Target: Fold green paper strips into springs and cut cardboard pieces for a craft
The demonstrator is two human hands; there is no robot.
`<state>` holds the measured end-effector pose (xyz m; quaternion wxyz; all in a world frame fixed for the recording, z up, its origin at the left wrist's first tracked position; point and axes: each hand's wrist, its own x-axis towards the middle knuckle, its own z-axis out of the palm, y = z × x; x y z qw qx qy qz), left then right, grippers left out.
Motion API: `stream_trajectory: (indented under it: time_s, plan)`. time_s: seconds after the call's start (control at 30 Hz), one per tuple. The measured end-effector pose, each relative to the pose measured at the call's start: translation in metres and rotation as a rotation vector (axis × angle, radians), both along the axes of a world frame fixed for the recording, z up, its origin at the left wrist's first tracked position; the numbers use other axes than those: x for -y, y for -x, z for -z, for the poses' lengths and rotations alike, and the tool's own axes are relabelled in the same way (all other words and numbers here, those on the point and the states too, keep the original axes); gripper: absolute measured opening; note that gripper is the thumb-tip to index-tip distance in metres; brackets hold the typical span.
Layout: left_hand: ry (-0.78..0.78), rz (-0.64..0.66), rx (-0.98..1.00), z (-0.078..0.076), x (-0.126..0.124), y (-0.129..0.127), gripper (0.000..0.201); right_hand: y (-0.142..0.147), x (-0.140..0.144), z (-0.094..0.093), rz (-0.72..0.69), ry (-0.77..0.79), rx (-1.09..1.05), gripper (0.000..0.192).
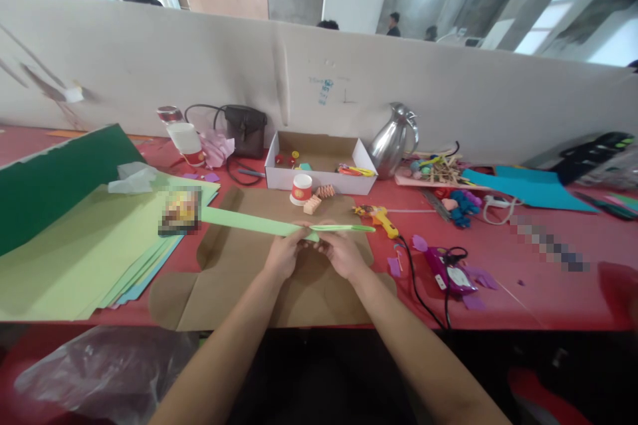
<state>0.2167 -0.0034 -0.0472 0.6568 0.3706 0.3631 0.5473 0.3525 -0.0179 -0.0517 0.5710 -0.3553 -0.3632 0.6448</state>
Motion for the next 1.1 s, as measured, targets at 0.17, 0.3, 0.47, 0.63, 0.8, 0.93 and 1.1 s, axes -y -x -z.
stream_trajectory:
  time_s: [0.17,0.3,0.47,0.63,0.8,0.93,1.1]
  plan:
    - [0.025,0.030,0.037,-0.0010,0.0003,0.0008,0.014,-0.0029,0.0030,-0.0032,-0.028,-0.001,-0.025,0.025]
    - [0.057,0.061,0.054,-0.0037,-0.0008,0.0014,0.011,-0.0047,0.0028,-0.0035,-0.034,0.006,-0.022,0.024]
    - [0.065,0.074,0.060,-0.0046,0.0003,0.0024,0.010,-0.0034,0.0020,-0.0028,-0.006,-0.001,-0.032,0.017]
    - [0.039,0.059,0.053,-0.0035,0.0031,0.0014,0.012,-0.0015,0.0040,-0.0034,0.020,-0.016,-0.005,0.016]
    - [0.038,0.045,-0.004,-0.0011,0.0040,0.0008,0.022,-0.0013,0.0038,-0.0030,0.066,-0.042,0.066,0.022]
    - [0.020,0.021,-0.031,0.0001,0.0051,0.0007,0.026,-0.0020,0.0038,-0.0024,0.063,-0.056,0.106,0.024]
    - [-0.077,-0.038,-0.088,0.0018,0.0072,-0.0005,0.032,-0.0014,0.0043,-0.0011,0.096,-0.073,0.191,0.025]
